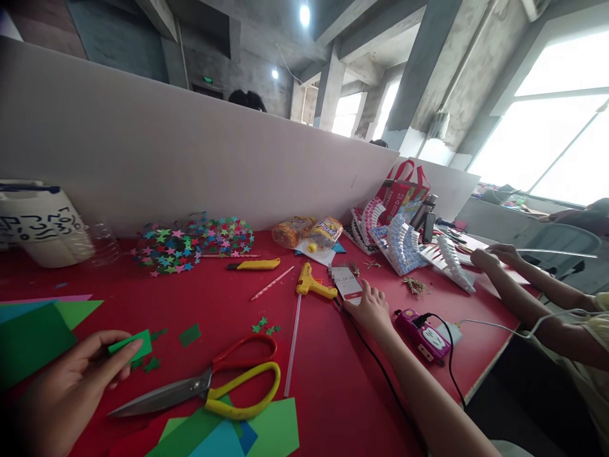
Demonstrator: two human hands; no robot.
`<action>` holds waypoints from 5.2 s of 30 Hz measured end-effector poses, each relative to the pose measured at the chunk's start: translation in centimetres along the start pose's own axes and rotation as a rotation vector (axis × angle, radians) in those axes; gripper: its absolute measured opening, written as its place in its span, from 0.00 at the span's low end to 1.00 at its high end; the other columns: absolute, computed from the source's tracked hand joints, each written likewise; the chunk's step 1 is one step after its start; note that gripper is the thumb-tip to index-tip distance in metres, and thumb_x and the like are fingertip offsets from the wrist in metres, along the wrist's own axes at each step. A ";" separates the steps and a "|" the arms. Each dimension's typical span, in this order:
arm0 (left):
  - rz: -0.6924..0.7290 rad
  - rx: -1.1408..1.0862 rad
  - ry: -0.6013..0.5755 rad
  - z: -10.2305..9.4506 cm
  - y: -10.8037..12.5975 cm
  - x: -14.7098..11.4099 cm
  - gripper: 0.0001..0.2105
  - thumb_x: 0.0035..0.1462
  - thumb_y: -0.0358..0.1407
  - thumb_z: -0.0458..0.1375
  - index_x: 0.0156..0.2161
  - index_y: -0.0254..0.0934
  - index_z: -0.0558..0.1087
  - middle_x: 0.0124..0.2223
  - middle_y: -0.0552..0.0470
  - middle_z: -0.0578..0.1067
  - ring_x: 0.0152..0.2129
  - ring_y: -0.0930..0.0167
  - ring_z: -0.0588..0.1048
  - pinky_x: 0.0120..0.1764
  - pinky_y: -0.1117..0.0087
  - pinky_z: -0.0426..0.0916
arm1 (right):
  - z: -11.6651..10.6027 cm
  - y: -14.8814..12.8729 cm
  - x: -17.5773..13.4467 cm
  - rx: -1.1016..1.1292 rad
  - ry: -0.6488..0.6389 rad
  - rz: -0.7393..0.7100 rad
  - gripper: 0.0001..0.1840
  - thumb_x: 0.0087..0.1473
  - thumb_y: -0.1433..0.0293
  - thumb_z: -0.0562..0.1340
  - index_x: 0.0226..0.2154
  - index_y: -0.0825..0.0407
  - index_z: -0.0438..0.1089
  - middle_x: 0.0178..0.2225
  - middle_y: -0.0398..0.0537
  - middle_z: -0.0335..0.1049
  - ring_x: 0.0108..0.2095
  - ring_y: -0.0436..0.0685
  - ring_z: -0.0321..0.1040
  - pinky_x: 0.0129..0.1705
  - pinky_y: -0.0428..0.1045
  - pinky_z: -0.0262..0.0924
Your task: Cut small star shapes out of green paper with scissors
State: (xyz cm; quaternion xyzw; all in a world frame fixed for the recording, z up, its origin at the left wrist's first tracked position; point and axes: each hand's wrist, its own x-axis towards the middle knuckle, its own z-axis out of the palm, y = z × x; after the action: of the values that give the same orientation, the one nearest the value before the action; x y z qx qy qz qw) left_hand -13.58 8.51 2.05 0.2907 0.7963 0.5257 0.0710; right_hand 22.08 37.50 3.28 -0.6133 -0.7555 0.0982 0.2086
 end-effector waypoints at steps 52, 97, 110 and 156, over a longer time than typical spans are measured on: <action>-0.035 -0.553 0.015 -0.8 3.1 -1.2 0.10 0.54 0.41 0.55 0.40 0.42 0.60 0.25 0.59 0.72 0.16 0.72 0.71 0.19 0.73 0.65 | 0.2 -17.5 -11.9 0.411 -0.387 -0.591 0.07 0.45 0.74 0.59 0.30 0.51 0.61 0.25 0.40 0.59 0.25 0.51 0.55 0.26 0.45 0.49; -0.071 -0.557 -0.569 1.2 5.9 -5.4 0.11 0.55 0.44 0.55 0.32 0.37 0.65 0.23 0.55 0.73 0.14 0.76 0.69 0.18 0.76 0.60 | 1.6 -19.3 -14.0 1.003 -0.630 -0.338 0.13 0.48 0.62 0.60 0.23 0.50 0.55 0.16 0.33 0.48 0.17 0.46 0.46 0.19 0.43 0.43; -0.208 -0.778 -0.220 0.2 5.4 -3.8 0.12 0.48 0.41 0.60 0.30 0.36 0.63 0.26 0.52 0.77 0.16 0.75 0.70 0.18 0.76 0.59 | 1.4 -17.6 -11.0 0.490 -0.601 -0.526 0.18 0.46 0.56 0.63 0.20 0.51 0.59 0.18 0.35 0.52 0.20 0.47 0.47 0.22 0.43 0.43; -0.087 -0.775 -0.228 -0.3 7.5 -4.8 0.10 0.56 0.40 0.54 0.29 0.37 0.62 0.24 0.52 0.76 0.16 0.72 0.74 0.16 0.77 0.60 | -0.9 -17.9 -14.4 0.282 -0.971 -0.649 0.27 0.54 0.45 0.50 0.21 0.51 0.53 0.19 0.37 0.50 0.20 0.47 0.50 0.21 0.43 0.46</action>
State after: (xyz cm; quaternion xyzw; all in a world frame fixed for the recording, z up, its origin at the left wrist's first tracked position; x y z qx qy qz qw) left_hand -6.91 7.79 7.84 0.2646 0.5377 0.7479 0.2854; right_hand 8.92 19.42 8.48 -0.2025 -0.8928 0.3977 -0.0617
